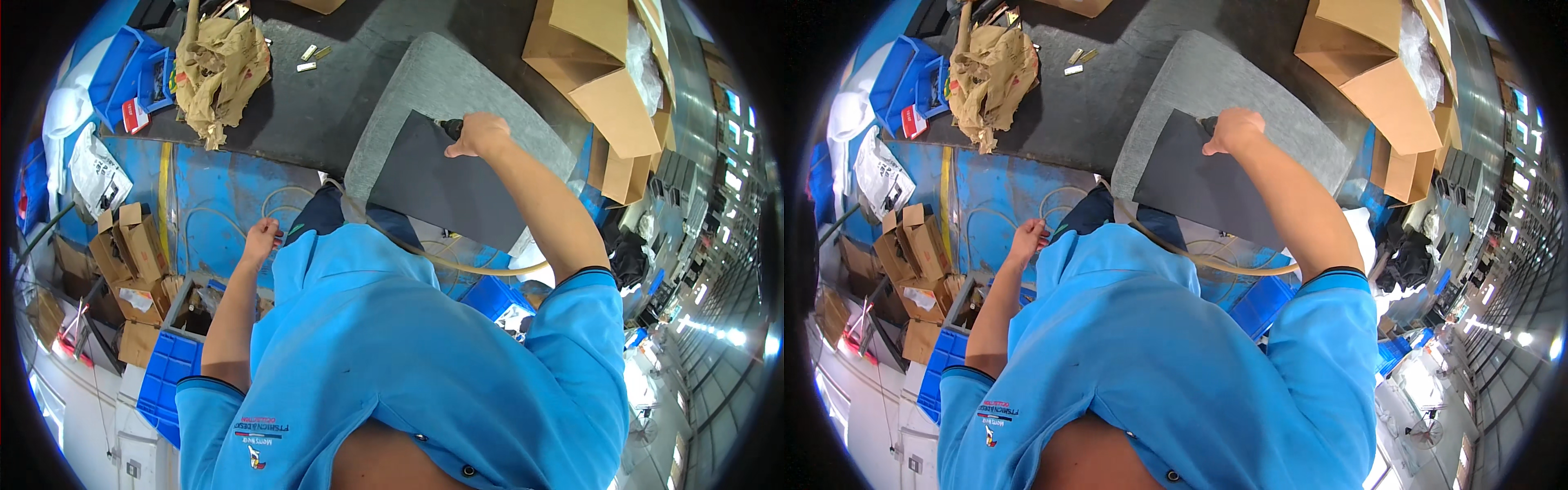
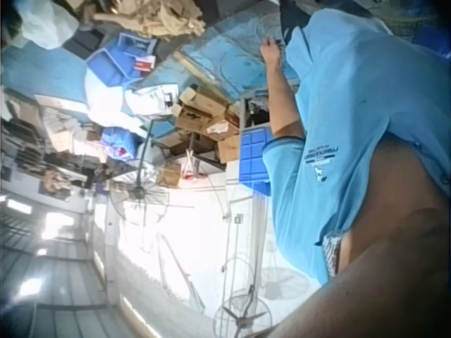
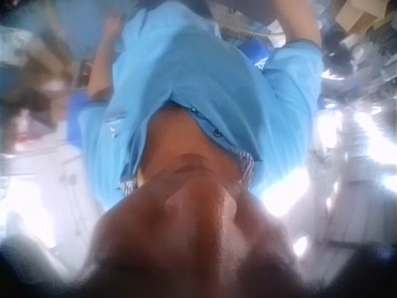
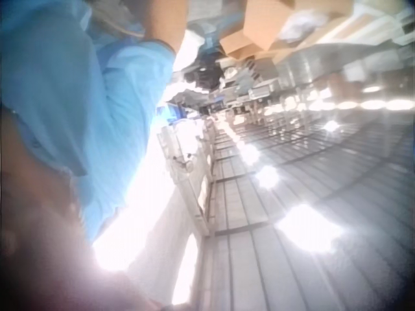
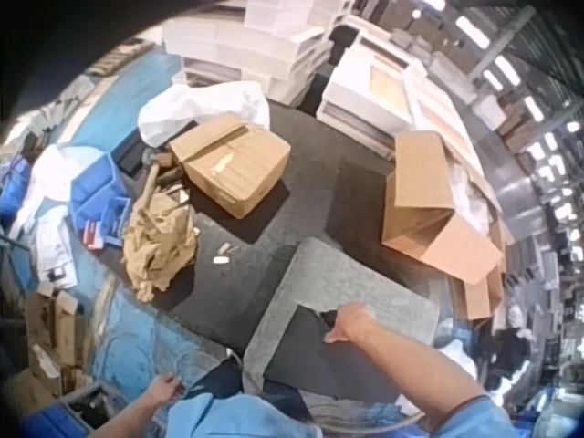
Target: The person uses a utility knife to trim a dark panel on a gray upholstered piece. They then use a power drill to attach two metal brackets to the panel and finally place a gray upholstered cushion onto the assembled frame.
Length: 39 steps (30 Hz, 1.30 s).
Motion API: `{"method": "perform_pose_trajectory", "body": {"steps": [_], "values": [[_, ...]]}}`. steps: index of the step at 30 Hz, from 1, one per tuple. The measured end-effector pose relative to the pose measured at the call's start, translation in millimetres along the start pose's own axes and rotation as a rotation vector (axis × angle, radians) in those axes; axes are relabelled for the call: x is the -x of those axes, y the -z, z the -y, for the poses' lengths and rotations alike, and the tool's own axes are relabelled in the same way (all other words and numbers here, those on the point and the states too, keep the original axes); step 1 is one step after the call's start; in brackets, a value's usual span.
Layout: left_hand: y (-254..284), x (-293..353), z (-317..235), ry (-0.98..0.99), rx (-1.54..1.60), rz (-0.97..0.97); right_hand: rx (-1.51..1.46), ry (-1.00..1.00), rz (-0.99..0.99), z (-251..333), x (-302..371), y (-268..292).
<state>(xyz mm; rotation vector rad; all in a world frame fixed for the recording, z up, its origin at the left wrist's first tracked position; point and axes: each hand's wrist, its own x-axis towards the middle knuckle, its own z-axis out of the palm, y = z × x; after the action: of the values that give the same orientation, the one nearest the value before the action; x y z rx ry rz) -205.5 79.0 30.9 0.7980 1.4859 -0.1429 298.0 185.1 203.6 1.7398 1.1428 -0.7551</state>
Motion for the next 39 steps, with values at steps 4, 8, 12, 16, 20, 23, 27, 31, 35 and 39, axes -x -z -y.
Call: {"method": "perform_pose_trajectory", "body": {"steps": [4,8,12,16,20,23,27,31,35,39], "values": [[4,2,21,0.034,0.043,-0.033,0.038,0.005,0.024,5,2,8],[8,-1,46,0.091,0.053,-0.059,0.114,0.090,-0.082,6,-18,-5],[9,0,41,0.094,0.081,-0.069,0.122,0.053,-0.024,17,-28,0],[3,-2,31,0.028,0.100,-0.063,-0.030,0.070,-0.042,0,-3,1],[-5,-5,16,0.044,0.051,-0.025,-0.209,0.074,0.001,-51,14,-50],[-14,-13,16,0.054,-0.009,-0.022,-0.394,0.049,0.062,-94,38,-100],[-30,-24,17,0.075,-0.039,-0.046,-0.606,-0.066,0.071,-166,51,-189],[-59,-25,11,0.053,-0.076,-0.042,-0.736,-0.228,0.047,-239,64,-257],[-101,-27,6,0.060,-0.118,-0.044,-0.760,-0.250,0.004,-296,47,-313],[-197,20,-30,0.045,-0.125,-0.086,-0.799,-0.197,0.018,-325,25,-331]]}}
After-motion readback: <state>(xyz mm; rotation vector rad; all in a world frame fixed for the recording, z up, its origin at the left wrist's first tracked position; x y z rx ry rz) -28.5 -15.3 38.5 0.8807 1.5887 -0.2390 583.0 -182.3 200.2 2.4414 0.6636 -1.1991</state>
